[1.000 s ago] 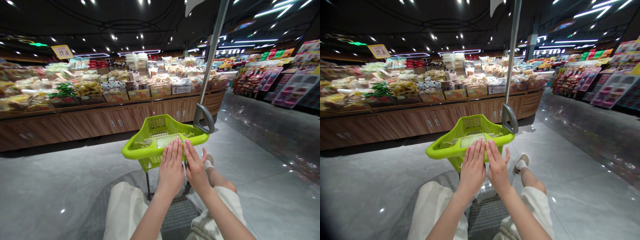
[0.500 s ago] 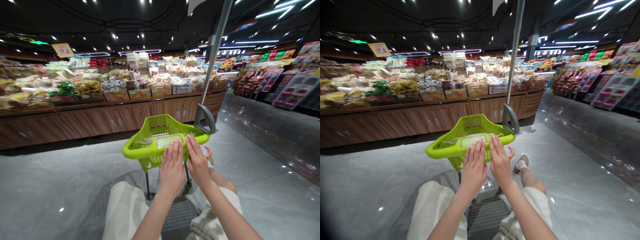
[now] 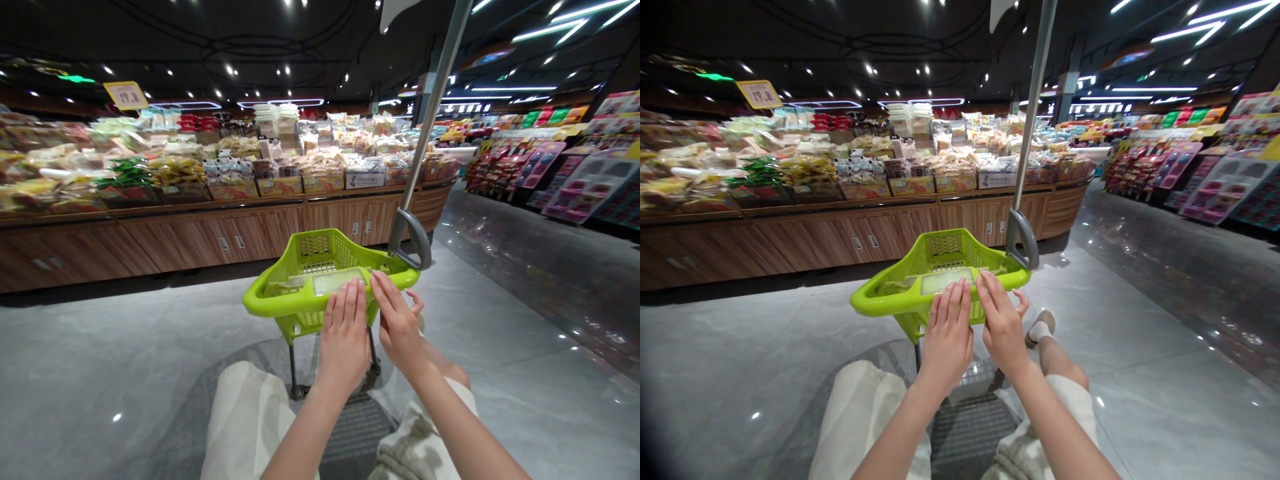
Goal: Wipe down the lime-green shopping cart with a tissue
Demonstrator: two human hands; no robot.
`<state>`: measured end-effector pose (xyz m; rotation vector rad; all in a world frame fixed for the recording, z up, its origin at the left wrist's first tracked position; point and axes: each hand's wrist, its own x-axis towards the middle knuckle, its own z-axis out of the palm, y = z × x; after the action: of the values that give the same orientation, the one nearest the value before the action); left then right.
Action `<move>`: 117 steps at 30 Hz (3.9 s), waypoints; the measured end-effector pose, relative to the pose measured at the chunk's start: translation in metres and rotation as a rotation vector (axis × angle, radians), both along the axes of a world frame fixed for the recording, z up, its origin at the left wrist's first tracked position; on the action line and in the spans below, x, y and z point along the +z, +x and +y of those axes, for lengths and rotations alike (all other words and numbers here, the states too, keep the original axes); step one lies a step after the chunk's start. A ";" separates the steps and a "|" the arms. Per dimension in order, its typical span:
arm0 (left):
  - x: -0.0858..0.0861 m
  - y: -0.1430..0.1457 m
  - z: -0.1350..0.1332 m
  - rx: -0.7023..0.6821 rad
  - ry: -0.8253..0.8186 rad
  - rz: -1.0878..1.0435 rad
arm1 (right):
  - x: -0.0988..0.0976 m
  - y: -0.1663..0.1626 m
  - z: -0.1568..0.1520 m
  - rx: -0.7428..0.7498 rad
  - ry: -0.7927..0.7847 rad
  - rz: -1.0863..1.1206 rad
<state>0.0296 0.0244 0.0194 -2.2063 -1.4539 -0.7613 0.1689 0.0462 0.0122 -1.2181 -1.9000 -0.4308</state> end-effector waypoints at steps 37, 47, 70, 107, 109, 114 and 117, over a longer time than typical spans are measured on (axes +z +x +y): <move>0.000 -0.005 -0.006 0.003 -0.024 -0.027 | 0.010 0.002 -0.008 0.024 -0.036 -0.060; 0.002 -0.003 -0.006 -0.010 -0.022 -0.038 | -0.004 0.007 -0.001 -0.200 0.048 0.086; 0.006 -0.003 -0.008 -0.039 -0.056 -0.044 | -0.020 0.015 -0.002 -0.143 0.051 0.098; 0.003 0.002 -0.005 0.005 -0.036 -0.006 | -0.032 -0.003 0.003 0.014 0.127 0.109; 0.003 0.000 -0.005 0.005 -0.040 0.006 | -0.032 0.004 0.004 0.031 0.119 0.076; 0.001 -0.002 -0.003 -0.007 -0.018 0.026 | -0.035 0.031 0.019 -0.210 0.197 0.253; -0.002 0.001 0.000 0.009 0.010 0.029 | -0.032 0.019 0.015 -0.160 0.182 0.231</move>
<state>0.0305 0.0243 0.0175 -2.1932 -1.4422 -0.7295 0.1884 0.0609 -0.0197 -1.2456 -1.5406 -0.5126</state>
